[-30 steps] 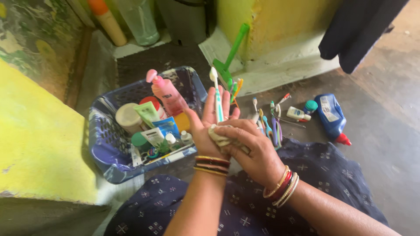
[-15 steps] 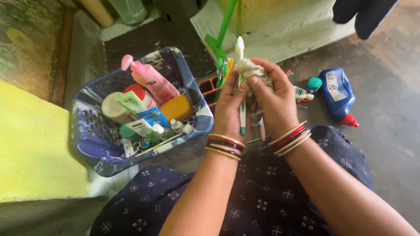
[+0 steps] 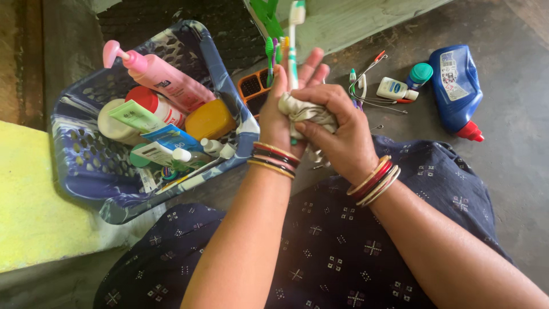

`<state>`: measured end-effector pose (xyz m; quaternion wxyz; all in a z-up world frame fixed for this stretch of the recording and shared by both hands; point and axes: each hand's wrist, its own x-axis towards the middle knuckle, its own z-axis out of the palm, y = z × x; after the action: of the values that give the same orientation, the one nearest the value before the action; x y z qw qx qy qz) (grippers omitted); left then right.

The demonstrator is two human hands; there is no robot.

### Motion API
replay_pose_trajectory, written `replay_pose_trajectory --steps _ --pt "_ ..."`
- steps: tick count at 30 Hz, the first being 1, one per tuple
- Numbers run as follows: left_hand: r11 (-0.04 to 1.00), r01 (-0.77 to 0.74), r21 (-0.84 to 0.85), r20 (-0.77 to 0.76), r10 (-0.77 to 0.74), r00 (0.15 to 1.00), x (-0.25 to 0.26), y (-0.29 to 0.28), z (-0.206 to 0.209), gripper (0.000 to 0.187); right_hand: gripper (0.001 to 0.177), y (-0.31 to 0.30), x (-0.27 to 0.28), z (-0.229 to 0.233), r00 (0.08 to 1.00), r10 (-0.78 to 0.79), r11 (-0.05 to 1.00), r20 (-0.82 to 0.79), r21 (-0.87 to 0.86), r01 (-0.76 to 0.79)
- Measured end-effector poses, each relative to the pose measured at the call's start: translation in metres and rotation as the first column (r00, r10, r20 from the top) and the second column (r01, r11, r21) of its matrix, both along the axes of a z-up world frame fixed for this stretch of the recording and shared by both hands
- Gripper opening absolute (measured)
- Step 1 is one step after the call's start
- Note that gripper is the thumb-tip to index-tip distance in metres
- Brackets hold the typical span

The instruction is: The person sits on the floor and wipes multiple toothbrushes and a dental floss pick with a cloth. The person places the cleaned items into an orange toothbrush holder. A blue basket containing various toiletries is nearby.

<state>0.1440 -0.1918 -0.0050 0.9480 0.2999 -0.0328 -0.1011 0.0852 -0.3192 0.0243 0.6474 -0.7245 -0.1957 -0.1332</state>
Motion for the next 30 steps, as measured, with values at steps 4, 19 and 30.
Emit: replay_pose_trajectory --steps 4,19,30 --pt "0.992 0.122 0.013 0.009 -0.122 0.992 -0.015 -0.018 0.001 0.078 0.041 -0.005 0.018 -0.003 0.96 -0.248 0.965 0.133 -0.048 0.256" --pt "0.995 0.105 -0.006 0.011 -0.104 0.994 0.002 0.019 0.015 0.088 0.051 0.024 -0.019 0.016 0.986 -0.059 0.981 0.157 -0.176 0.087" --pt "0.995 0.104 0.008 -0.021 -0.104 0.994 -0.047 -0.031 0.014 0.063 0.048 -0.002 0.003 0.008 0.885 -0.399 0.877 0.239 -0.183 0.444"
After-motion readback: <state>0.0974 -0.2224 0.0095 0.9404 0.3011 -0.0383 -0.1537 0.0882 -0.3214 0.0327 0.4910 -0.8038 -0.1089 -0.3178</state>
